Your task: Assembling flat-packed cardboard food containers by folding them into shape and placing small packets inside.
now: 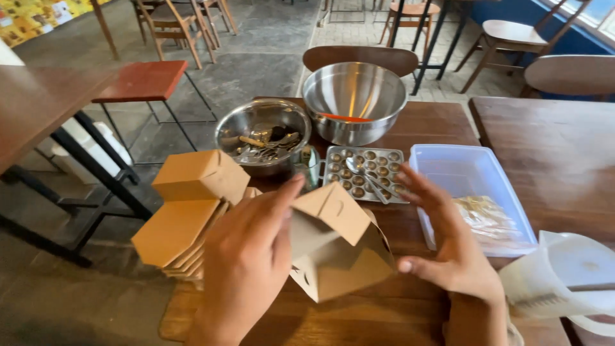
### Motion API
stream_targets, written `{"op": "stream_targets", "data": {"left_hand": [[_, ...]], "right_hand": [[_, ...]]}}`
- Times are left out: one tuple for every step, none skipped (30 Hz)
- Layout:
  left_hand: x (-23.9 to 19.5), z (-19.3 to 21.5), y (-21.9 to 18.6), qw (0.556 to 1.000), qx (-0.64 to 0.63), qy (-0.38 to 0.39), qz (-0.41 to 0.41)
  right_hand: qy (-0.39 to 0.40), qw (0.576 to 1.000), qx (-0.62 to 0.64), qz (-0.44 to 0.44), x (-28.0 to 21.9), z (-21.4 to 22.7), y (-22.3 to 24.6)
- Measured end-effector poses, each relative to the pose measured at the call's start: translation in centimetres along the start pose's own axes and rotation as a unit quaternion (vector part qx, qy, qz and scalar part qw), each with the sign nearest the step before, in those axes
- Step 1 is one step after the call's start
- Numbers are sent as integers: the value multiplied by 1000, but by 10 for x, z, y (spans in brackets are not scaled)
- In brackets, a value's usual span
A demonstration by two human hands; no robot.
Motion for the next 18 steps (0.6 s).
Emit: {"op": "stream_targets", "data": {"left_hand": [[4,-20,2,1000,-12,0,-4],[9,-41,3,997,-61,35,16],[15,-62,5,991,-108,71,35],[15,-82,8,990,-119,73,31],[13,-101,13,983,-159,51,75],[11,-119,18,972,-199,30,119],[4,-130,19,971,-203,33,118],[-3,-140,22,960,-239,-1,145],[-10,-150,25,946,-274,-35,172],[-19,-155,24,945,-277,-32,170],[-31,-160,25,921,-323,-33,215],[-42,-165,26,893,-367,-33,259],[-50,-171,25,893,-368,-29,259],[-60,-179,26,858,-398,-6,325],[-70,-187,27,817,-426,14,388],[-79,-196,33,817,-427,16,388],[-89,-205,38,794,-436,0,423],[-100,-213,44,771,-444,-16,457]], "right_hand": [[-7,1000,-9,-6,-4,-2,-10],[15,995,38,-93,-9,-4,-24],[36,979,86,-179,-13,-5,-38],[27,979,80,-184,-18,-4,-56],[-20,980,72,-187,-24,-4,-75],[-66,978,64,-189,-30,-3,-95],[-71,977,62,-192,-36,-13,-100],[-146,952,104,-247,-42,-20,-107],[-220,917,146,-298,-49,-28,-114],[-225,916,145,-299,-47,-29,-120],[-253,898,163,-320,-46,-31,-126],[-281,879,182,-339,-45,-34,-132],[-284,877,183,-341,-42,-34,-125],[-288,854,214,-376,-40,-37,-118],[-290,830,244,-409,-36,-39,-113],[-291,829,244,-410,-35,-42,-112],[-289,843,215,-400,-34,-43,-110],[-286,856,186,-389,-34,-46,-107]]}}
Point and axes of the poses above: each hand's wrist, its own x-axis towards the middle knuckle, its own z-axis out of the back of the hand, y = z × x, the point moved 2 cm from there along x, towards the middle knuckle, and after that the axes turned 3 degrees about -z, right-handed, at the moved point
